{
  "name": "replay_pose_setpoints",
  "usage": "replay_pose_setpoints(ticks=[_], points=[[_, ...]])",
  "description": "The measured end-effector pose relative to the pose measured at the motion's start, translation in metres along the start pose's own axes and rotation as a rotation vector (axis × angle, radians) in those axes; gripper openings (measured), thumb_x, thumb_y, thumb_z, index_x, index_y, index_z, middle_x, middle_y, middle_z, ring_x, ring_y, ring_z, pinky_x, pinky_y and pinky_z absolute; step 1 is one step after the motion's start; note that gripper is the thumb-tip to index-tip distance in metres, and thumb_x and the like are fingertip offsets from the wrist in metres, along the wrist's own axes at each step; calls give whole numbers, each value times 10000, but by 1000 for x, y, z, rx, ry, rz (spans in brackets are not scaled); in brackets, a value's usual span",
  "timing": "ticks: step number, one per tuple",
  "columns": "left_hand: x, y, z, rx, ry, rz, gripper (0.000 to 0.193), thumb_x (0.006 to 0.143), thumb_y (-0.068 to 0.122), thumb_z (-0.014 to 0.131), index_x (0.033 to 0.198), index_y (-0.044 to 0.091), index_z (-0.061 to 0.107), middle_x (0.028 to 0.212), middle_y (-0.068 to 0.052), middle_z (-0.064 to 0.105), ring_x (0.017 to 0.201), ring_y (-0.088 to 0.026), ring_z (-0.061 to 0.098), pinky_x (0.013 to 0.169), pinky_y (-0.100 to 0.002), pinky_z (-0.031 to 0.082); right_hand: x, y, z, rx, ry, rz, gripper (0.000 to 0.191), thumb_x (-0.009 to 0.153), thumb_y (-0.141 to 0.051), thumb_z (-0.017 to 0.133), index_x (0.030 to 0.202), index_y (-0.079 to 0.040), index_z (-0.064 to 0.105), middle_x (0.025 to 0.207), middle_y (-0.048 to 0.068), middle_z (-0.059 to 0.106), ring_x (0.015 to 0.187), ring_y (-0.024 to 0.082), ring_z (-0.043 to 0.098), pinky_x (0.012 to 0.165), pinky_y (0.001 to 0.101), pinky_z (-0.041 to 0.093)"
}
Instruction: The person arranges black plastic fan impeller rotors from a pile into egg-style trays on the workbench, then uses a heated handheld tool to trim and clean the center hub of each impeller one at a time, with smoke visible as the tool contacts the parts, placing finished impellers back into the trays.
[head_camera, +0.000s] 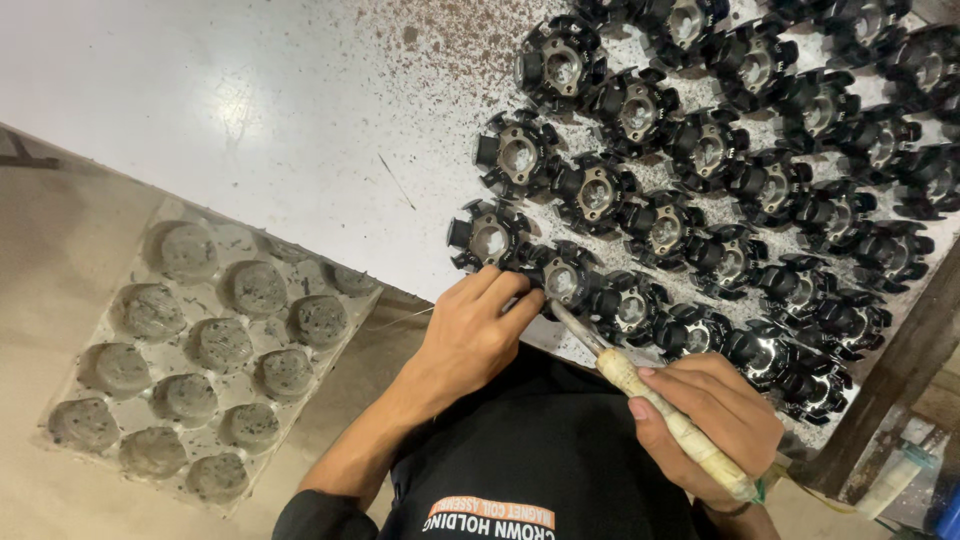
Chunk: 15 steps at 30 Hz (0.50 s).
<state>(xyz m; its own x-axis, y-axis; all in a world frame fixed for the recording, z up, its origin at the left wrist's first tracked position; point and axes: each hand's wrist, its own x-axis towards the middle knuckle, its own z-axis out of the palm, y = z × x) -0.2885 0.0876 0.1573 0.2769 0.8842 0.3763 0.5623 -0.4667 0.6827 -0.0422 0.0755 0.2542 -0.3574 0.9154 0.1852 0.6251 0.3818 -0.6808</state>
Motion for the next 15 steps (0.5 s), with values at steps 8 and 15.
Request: replay_pose_setpoints(ticks=[8,15], points=[[-4,1,6,14,25,0,361,718,-22,690,1078,11,694,1012,-92,619,885,-276,597,722,-385,522,16,-22,0,-102,-49,-75,225,719,-29,821,904,56,725,859,156,745,773,258,714,671,331,554],[6,8,-7,-50,10,-24,348,734,-40,698,1082,-22,684,956,-116,607,868,-292,601,695,-396,523,3,-10,-8,-23,-20,-37,231,758,-31,810,962,43,730,909,143,756,806,232,726,708,318,559]])
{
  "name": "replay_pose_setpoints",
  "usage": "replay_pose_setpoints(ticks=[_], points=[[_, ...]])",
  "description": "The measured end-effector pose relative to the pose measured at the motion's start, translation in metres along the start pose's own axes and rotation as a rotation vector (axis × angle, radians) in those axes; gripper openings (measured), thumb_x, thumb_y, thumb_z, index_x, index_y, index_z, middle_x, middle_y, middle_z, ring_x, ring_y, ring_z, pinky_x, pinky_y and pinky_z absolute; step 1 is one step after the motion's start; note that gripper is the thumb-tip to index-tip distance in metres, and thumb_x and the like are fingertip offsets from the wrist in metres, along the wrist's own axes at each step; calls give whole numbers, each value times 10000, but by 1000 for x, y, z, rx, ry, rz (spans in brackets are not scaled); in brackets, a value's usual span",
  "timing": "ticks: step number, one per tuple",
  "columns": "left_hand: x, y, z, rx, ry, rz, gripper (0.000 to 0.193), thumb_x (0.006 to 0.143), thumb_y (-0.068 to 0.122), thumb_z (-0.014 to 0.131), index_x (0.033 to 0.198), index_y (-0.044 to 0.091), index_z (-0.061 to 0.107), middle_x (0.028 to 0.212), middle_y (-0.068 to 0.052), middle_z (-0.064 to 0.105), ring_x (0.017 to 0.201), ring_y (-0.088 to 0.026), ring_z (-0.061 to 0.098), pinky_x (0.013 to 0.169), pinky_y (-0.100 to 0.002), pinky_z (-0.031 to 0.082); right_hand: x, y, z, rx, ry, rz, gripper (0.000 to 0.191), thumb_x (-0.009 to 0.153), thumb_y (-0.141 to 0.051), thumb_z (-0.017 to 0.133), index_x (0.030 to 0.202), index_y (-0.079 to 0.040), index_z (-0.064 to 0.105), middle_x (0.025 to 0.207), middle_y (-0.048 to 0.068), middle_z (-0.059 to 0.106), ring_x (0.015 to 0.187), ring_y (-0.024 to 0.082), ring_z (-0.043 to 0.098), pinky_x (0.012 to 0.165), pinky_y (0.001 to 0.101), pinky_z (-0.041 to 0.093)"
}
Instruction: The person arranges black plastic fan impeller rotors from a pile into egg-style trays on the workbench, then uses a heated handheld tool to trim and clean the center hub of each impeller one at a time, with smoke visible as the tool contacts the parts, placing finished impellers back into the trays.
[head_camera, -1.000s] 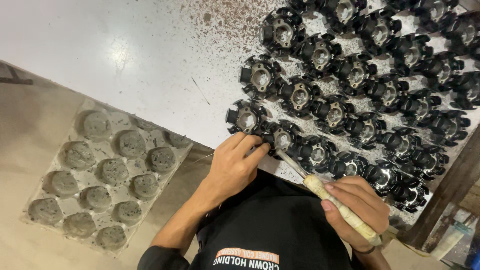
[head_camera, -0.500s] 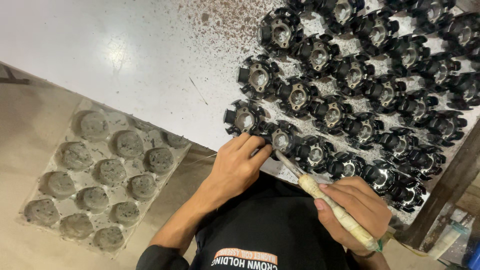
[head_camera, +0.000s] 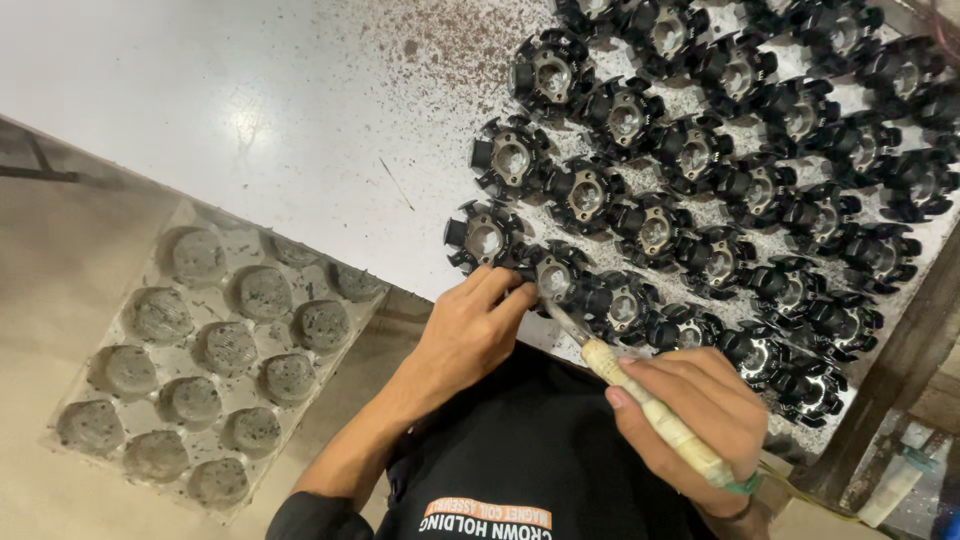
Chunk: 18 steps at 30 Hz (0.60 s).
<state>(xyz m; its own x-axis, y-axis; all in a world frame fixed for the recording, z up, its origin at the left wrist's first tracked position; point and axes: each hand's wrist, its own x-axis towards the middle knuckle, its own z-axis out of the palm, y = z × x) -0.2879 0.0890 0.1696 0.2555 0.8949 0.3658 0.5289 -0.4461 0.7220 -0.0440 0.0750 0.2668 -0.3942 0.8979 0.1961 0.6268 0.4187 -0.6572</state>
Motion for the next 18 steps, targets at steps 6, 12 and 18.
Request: replay_pose_setpoints(ticks=[6,12,18], points=[[15,28,-85,144,261,120,249,818,-80,763,1045,-1,697,821,-78,685,691,-193,589,582,-340,459,-27,63,3,534,313,414,212,961,-69,716,1118,73,736,1035,166,757,868,160,699,789,239,528],[72,-12,-32,224,223,90,418,751,-82,653,1155,21,695,1070,-64,656,908,-274,603,751,-379,548,-18,92,24,446,409,257,222,1002,-64,748,1160,91,728,1019,164,728,890,180,645,838,251,495],[68,-43,24,167,62,-44,334,727,-10,695,1051,64,721,997,-69,575,905,-267,612,683,-385,534,7,78,26,294,340,139,213,961,-55,761,1112,85,712,1033,180,733,950,236,694,900,292,531]])
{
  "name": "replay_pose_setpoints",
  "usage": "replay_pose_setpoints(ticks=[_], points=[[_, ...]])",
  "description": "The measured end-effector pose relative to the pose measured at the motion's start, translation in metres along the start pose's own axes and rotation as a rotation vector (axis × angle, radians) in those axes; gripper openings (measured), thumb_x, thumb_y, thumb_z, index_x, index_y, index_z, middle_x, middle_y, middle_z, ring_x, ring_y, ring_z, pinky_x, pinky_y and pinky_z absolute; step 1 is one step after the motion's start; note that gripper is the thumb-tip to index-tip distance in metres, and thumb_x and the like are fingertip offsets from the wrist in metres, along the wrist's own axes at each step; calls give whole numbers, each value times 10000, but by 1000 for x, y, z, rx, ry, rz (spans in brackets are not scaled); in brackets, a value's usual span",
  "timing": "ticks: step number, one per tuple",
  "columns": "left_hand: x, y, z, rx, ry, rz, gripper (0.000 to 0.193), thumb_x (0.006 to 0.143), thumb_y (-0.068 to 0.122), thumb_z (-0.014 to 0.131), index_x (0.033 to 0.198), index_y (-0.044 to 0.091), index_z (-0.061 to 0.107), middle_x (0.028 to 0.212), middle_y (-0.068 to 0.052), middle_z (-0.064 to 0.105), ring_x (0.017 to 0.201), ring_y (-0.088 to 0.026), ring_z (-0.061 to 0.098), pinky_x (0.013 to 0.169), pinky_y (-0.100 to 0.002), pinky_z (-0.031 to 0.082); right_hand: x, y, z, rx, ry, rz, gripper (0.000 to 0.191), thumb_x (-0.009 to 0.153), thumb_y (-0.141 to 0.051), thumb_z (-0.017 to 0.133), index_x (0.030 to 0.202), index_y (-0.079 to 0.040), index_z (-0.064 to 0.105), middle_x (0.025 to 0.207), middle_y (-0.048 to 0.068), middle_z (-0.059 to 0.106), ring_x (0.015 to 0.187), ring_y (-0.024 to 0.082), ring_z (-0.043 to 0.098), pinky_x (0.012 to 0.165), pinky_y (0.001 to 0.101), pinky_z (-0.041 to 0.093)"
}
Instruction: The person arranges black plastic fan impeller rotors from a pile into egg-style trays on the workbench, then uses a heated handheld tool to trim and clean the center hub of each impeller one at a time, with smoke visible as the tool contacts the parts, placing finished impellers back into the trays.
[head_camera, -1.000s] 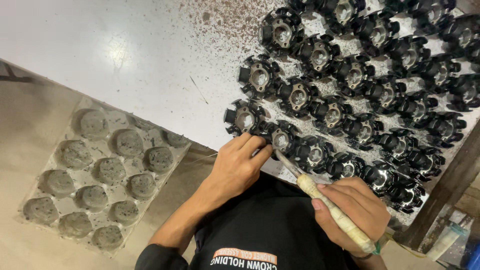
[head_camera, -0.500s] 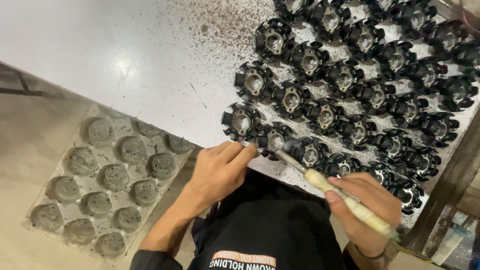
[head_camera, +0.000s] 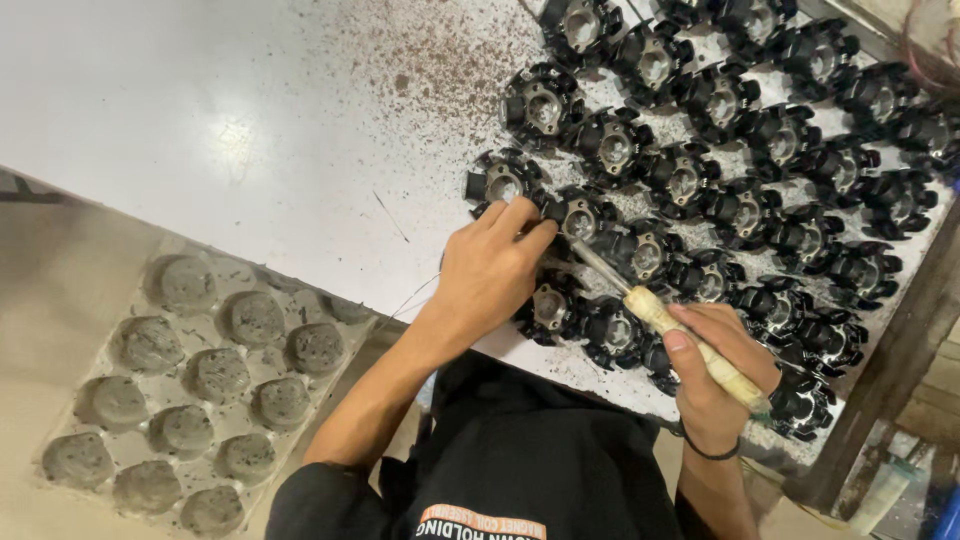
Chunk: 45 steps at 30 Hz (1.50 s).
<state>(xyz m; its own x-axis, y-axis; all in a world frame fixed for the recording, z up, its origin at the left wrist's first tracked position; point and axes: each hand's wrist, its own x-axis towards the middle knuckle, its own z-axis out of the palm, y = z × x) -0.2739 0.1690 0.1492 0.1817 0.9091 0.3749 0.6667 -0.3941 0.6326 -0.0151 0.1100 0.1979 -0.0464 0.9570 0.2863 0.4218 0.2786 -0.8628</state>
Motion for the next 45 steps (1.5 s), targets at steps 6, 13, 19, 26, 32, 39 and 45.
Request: replay_pose_setpoints(ticks=[6,13,19,26,32,39,45], points=[[0,-6,0,-2,1,37,292,749,31,719,1039,58,711,1014,-57,588,947,-265,594,718,-376,543,8,-6,8,6,-20,48,189,961,-33,749,1103,86,717,1021,179,739,915,225,689,848,282,527],[-1,-7,-3,-15,-57,57,364,691,48,703,1053,11,704,1024,-91,573,960,-292,592,723,-395,538,20,-21,11,-121,-42,37,133,961,17,734,1068,97,724,923,172,718,783,176,652,702,226,480],[4,-5,-1,-18,-71,59,312,709,52,716,1019,19,694,1001,-94,552,964,-298,589,727,-406,536,26,-26,20,-106,-9,-8,102,1011,16,722,1067,101,718,951,161,717,811,157,635,737,212,465],[4,-6,9,-31,-92,52,270,692,40,712,959,27,672,1001,-105,557,968,-311,594,727,-418,541,27,-28,23,-108,6,-1,112,994,6,727,1052,100,718,932,163,719,783,153,634,712,213,459],[15,5,-20,-87,12,16,325,707,-37,708,1027,7,674,991,-103,579,904,-295,621,663,-402,538,16,-12,12,-15,43,55,137,993,-14,745,1089,81,722,931,165,726,760,155,644,684,215,472],[-34,18,-76,71,287,5,268,873,-75,725,1123,15,697,1000,-49,660,767,-240,585,636,-373,486,-24,22,-16,300,98,128,172,1016,-65,722,1104,82,736,985,185,756,824,192,700,769,253,541],[-73,26,-46,-49,128,-50,427,729,-83,686,1127,62,735,963,-73,615,797,-236,615,648,-365,507,-54,-7,-24,30,-142,-33,245,899,-101,741,1082,58,704,973,185,746,880,281,742,833,329,584]])
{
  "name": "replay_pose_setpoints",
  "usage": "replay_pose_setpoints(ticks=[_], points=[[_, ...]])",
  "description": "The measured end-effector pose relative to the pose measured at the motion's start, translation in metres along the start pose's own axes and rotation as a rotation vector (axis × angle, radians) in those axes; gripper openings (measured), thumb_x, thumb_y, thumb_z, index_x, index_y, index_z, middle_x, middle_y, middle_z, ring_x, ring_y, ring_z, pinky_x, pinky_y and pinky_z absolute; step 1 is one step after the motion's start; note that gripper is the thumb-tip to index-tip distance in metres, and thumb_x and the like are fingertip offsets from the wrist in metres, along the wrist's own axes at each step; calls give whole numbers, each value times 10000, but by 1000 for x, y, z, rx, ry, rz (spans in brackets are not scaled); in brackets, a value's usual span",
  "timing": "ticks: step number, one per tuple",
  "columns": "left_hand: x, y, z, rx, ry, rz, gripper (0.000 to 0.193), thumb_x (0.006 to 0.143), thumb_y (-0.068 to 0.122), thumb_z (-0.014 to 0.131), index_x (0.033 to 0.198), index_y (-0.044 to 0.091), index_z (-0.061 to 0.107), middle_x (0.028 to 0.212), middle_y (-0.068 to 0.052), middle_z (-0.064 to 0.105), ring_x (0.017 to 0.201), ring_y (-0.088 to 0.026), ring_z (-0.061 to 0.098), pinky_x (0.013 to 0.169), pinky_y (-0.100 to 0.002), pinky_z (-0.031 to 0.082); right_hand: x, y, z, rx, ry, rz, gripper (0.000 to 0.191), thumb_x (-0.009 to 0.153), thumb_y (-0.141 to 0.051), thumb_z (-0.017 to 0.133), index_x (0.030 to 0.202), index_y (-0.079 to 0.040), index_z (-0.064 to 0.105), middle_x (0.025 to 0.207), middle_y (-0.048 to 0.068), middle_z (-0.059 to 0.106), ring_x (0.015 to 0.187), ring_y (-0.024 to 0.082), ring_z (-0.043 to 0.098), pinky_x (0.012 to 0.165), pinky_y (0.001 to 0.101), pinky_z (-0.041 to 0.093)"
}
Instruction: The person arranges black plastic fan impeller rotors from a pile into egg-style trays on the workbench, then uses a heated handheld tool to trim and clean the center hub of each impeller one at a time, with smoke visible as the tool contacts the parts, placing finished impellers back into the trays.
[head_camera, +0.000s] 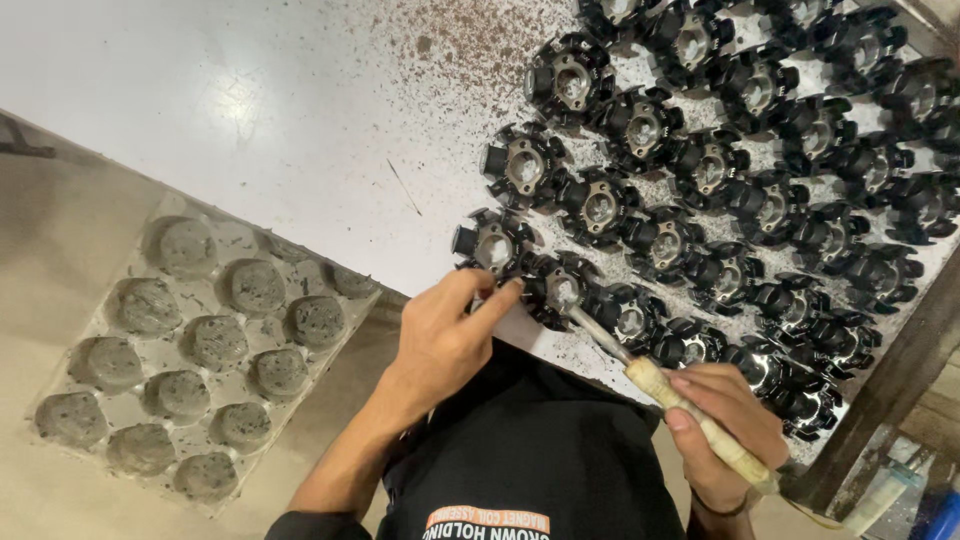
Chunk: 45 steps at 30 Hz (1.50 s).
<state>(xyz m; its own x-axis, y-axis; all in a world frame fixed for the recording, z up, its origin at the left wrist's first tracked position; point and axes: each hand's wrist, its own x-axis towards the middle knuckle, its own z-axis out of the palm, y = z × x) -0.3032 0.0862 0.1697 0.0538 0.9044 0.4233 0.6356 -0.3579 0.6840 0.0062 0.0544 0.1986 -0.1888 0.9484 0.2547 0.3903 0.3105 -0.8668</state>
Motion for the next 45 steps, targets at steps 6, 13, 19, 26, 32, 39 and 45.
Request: replay_pose_setpoints(ticks=[6,13,19,26,32,39,45], points=[[-12,3,17,-71,-87,53,394,684,-28,703,1072,35,712,1022,-75,633,851,-266,612,690,-389,529,7,-22,4,-63,-53,26,242,857,-70,742,1050,70,701,984,196,741,871,291,725,820,341,576],[-13,-1,21,-63,-142,59,374,695,-13,711,1068,20,706,1024,-83,622,870,-273,601,710,-395,525,20,-29,13,-91,-42,64,228,849,-54,751,1038,68,713,984,172,746,855,275,721,787,327,573],[-5,5,12,-75,-122,46,352,739,-24,709,1088,16,702,997,-83,621,842,-272,593,704,-391,521,52,-30,7,-146,-89,35,167,906,-72,754,1003,61,728,864,145,741,743,196,717,666,267,544],[-3,-3,-67,183,237,-4,241,808,-133,660,987,16,722,760,-78,668,598,-205,580,538,-351,439,74,6,-20,8,-94,470,173,931,-62,693,999,81,762,861,161,746,714,165,613,683,269,447],[56,-12,-108,399,532,275,197,883,-132,714,1044,-18,725,876,-114,777,684,-199,587,571,-309,410,71,30,-40,569,68,444,222,1012,-103,639,1093,89,714,1020,154,732,949,192,695,965,299,541],[191,-43,55,126,-22,391,221,796,53,681,1011,95,705,976,-36,632,950,-252,620,703,-381,550,127,47,-32,234,213,176,145,1008,35,718,1135,106,712,1006,115,711,855,123,651,793,208,502],[163,-75,88,103,-161,276,144,765,80,707,907,95,726,1001,-71,591,925,-247,634,642,-413,547,139,49,-17,108,154,103,168,991,40,727,1154,85,725,1001,114,720,825,111,623,731,208,472]])
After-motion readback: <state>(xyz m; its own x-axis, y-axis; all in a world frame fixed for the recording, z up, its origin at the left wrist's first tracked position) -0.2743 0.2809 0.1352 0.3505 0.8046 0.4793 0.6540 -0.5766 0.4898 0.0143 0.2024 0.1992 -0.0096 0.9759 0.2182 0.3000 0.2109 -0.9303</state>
